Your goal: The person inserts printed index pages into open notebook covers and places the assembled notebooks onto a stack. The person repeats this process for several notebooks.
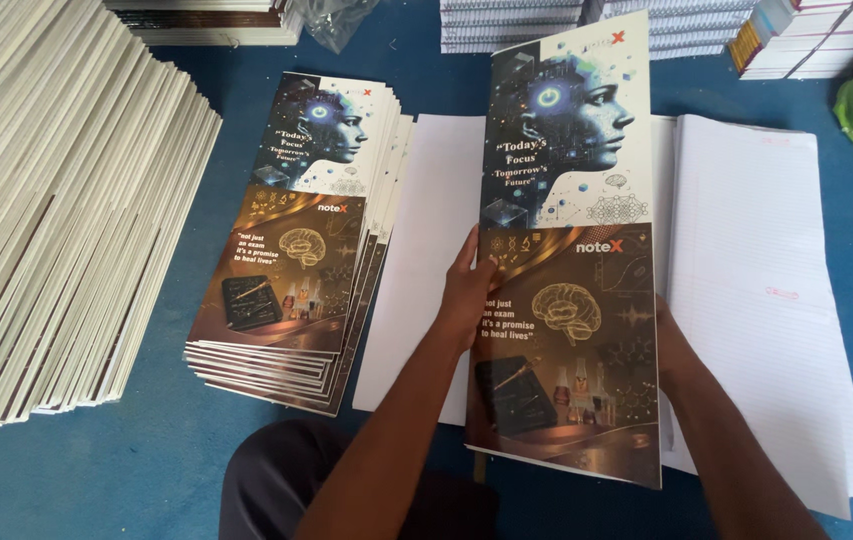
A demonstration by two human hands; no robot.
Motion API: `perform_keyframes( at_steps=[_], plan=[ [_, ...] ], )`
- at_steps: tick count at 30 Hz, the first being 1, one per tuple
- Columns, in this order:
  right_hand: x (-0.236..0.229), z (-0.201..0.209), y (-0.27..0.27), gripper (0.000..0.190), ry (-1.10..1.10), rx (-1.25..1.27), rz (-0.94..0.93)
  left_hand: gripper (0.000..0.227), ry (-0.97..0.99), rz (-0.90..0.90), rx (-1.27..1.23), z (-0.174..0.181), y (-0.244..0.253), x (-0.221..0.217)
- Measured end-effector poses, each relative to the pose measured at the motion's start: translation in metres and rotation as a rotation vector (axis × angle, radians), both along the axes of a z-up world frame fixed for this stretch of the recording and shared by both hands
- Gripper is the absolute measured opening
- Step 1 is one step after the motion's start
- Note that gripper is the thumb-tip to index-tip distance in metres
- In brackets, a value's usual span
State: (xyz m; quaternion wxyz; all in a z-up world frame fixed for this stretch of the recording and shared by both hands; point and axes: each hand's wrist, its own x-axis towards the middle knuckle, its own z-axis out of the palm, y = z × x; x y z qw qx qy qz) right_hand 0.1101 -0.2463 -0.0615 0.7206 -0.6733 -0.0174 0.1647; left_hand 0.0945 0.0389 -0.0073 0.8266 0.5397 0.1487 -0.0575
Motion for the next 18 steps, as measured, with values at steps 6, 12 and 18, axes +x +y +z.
perform_keyframes(
  at_steps=[6,12,18],
  plan=[
    [0.006,-0.015,-0.004,0.018,0.051,0.006,0.000,0.077,0.008,-0.008,0.008,-0.005,0.003,0.002],
    [0.010,-0.025,0.000,0.022,0.083,-0.007,-0.014,0.090,-0.098,-0.044,-0.044,-0.007,0.007,0.007],
    [0.007,-0.020,0.010,0.030,0.119,0.018,-0.014,0.090,-0.097,-0.025,-0.025,-0.034,0.006,0.021]
  ],
)
